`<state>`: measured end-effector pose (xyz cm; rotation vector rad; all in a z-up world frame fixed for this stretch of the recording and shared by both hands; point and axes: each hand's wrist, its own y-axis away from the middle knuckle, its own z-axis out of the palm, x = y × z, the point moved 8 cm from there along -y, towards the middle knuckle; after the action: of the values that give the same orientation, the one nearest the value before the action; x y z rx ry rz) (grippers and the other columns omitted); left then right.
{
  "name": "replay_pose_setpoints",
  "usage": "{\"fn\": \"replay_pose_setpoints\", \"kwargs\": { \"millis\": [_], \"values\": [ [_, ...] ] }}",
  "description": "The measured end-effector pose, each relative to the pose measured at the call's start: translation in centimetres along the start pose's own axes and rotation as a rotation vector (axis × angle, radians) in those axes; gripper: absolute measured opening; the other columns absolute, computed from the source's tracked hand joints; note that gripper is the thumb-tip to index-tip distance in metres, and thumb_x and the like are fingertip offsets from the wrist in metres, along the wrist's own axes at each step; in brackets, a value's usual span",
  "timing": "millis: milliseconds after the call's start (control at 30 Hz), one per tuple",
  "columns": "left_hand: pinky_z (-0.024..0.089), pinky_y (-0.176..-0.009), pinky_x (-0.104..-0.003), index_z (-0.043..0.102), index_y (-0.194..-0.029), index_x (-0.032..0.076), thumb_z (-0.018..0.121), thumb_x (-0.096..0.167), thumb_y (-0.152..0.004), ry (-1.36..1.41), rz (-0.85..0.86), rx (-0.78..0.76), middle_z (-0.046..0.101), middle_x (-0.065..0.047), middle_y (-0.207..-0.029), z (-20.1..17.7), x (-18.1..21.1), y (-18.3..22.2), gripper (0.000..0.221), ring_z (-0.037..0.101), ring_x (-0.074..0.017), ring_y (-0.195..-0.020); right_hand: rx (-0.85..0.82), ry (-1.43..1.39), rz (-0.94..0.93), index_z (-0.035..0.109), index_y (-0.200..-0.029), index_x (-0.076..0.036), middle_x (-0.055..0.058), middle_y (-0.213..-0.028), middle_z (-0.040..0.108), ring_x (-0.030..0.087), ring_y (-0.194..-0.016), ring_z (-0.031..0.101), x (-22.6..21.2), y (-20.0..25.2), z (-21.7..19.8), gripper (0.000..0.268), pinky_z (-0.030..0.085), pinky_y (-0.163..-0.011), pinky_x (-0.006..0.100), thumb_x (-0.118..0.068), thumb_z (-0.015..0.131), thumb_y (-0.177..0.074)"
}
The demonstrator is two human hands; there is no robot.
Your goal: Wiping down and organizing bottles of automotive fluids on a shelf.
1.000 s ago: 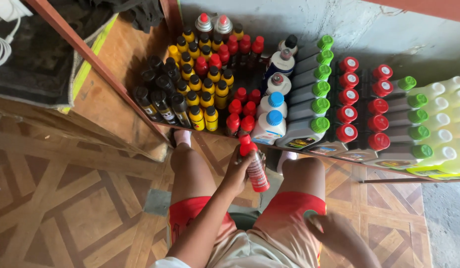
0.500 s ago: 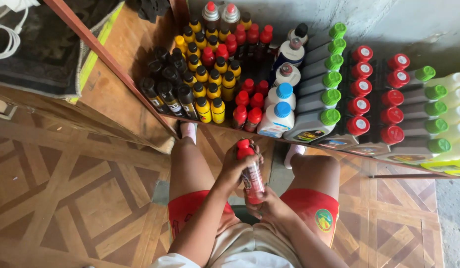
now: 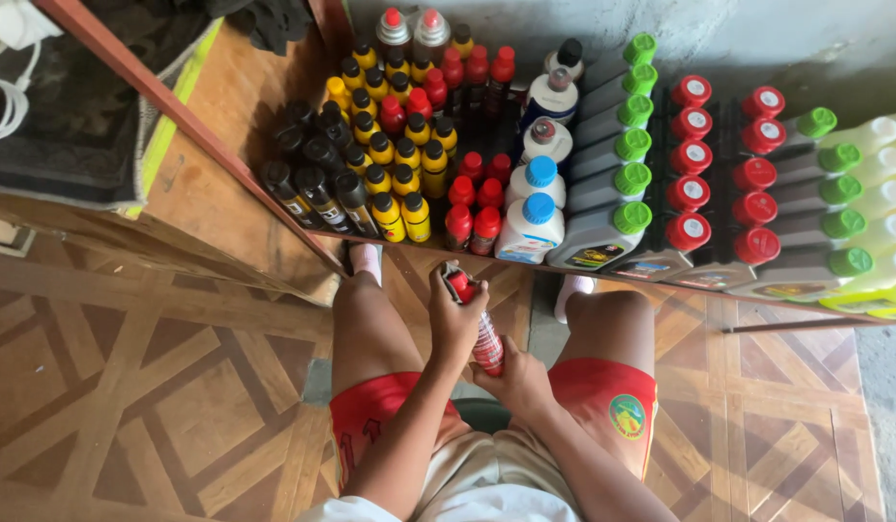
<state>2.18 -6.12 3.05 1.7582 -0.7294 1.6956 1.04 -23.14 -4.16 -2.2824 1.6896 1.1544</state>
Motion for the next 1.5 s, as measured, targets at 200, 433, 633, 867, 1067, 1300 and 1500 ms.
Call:
{"fn": "replay_pose_setpoints", "kwargs": {
  "millis": [200, 433, 633, 867, 1067, 1300, 1500],
  "values": [
    [0.058, -0.078, -0.040, 0.059, -0.114, 0.003, 0.089, -0.002, -0.069, 0.289, 0.036, -0.136, 0.065, -0.008, -0.082, 1.9, -0.7, -0.2, 0.054, 0.070, -0.0221, -0.079, -0.170, -0.846, -0.118, 0.072, -0.084, -0.004, 0.007, -0.056, 0.060, 0.015, -0.050, 0.055, -3.5, 1.5, -1.8, 0.020, 0.046, -0.048, 0.029, -0.011, 0.085, -0.071],
    [0.058, -0.075, -0.039, 0.052, -0.111, 0.006, 0.078, -0.013, -0.077, 0.880, -0.145, -0.407, 0.055, -0.004, -0.082, 3.5, -0.6, -0.5, 0.048, 0.065, -0.0204, -0.078, -0.744, -1.724, -0.210, 0.057, -0.096, 0.008, 0.008, -0.043, 0.037, 0.014, -0.025, 0.032, -2.0, 1.4, 3.7, 0.044, 0.030, -0.031, 0.028, -0.022, 0.066, -0.065],
    [0.056, -0.084, -0.043, 0.053, -0.118, 0.004, 0.084, -0.002, -0.079, 0.448, 0.010, -0.288, 0.062, -0.010, -0.089, 2.2, -0.3, -1.1, 0.050, 0.069, -0.0236, -0.087, -0.340, -1.295, -0.201, 0.063, -0.081, 0.005, 0.009, -0.040, 0.044, 0.014, -0.027, 0.037, -3.9, 1.2, -0.6, 0.026, 0.030, -0.032, 0.029, -0.017, 0.074, -0.072],
    [0.059, -0.087, -0.050, 0.051, -0.130, -0.005, 0.078, 0.018, -0.082, -0.464, 0.286, -0.023, 0.063, -0.024, -0.107, 1.3, 2.6, 0.4, 0.060, 0.070, -0.0433, -0.099, 0.113, -0.062, 0.054, 0.063, -0.095, -0.014, 0.020, -0.072, 0.070, 0.047, -0.078, 0.072, -0.9, 0.4, -1.4, 0.054, 0.052, -0.073, 0.057, -0.056, 0.081, -0.066],
    [0.057, -0.087, -0.051, 0.047, -0.127, 0.004, 0.081, 0.011, -0.080, -0.101, 0.048, -0.115, 0.062, -0.018, -0.103, 0.9, 1.6, 0.1, 0.059, 0.071, -0.0379, -0.094, 0.022, -0.105, 0.102, 0.059, -0.096, -0.017, 0.016, -0.076, 0.072, 0.042, -0.084, 0.073, -1.6, 0.0, -1.7, 0.053, 0.054, -0.076, 0.054, -0.053, 0.082, -0.064],
    [0.054, -0.083, -0.033, 0.048, -0.113, 0.010, 0.082, -0.008, -0.077, 0.821, -0.155, -0.338, 0.047, -0.001, -0.093, 2.1, -1.1, -1.1, 0.053, 0.058, -0.0153, -0.091, -0.363, -1.441, 0.049, 0.054, -0.081, 0.000, 0.010, -0.042, 0.040, 0.015, -0.025, 0.032, -1.5, 0.1, 2.7, 0.026, 0.029, -0.029, 0.026, 0.003, 0.072, -0.063],
    [0.055, -0.086, -0.038, 0.048, -0.118, 0.009, 0.078, -0.009, -0.082, 0.928, -0.121, -0.400, 0.050, -0.002, -0.096, 2.6, -0.4, -1.1, 0.050, 0.059, -0.0179, -0.094, -0.516, -1.627, -0.231, 0.063, -0.079, 0.011, 0.009, -0.040, 0.035, 0.012, -0.021, 0.031, -3.0, -0.4, 2.0, 0.026, 0.030, -0.024, 0.026, -0.009, 0.066, -0.062]
  ]
}}
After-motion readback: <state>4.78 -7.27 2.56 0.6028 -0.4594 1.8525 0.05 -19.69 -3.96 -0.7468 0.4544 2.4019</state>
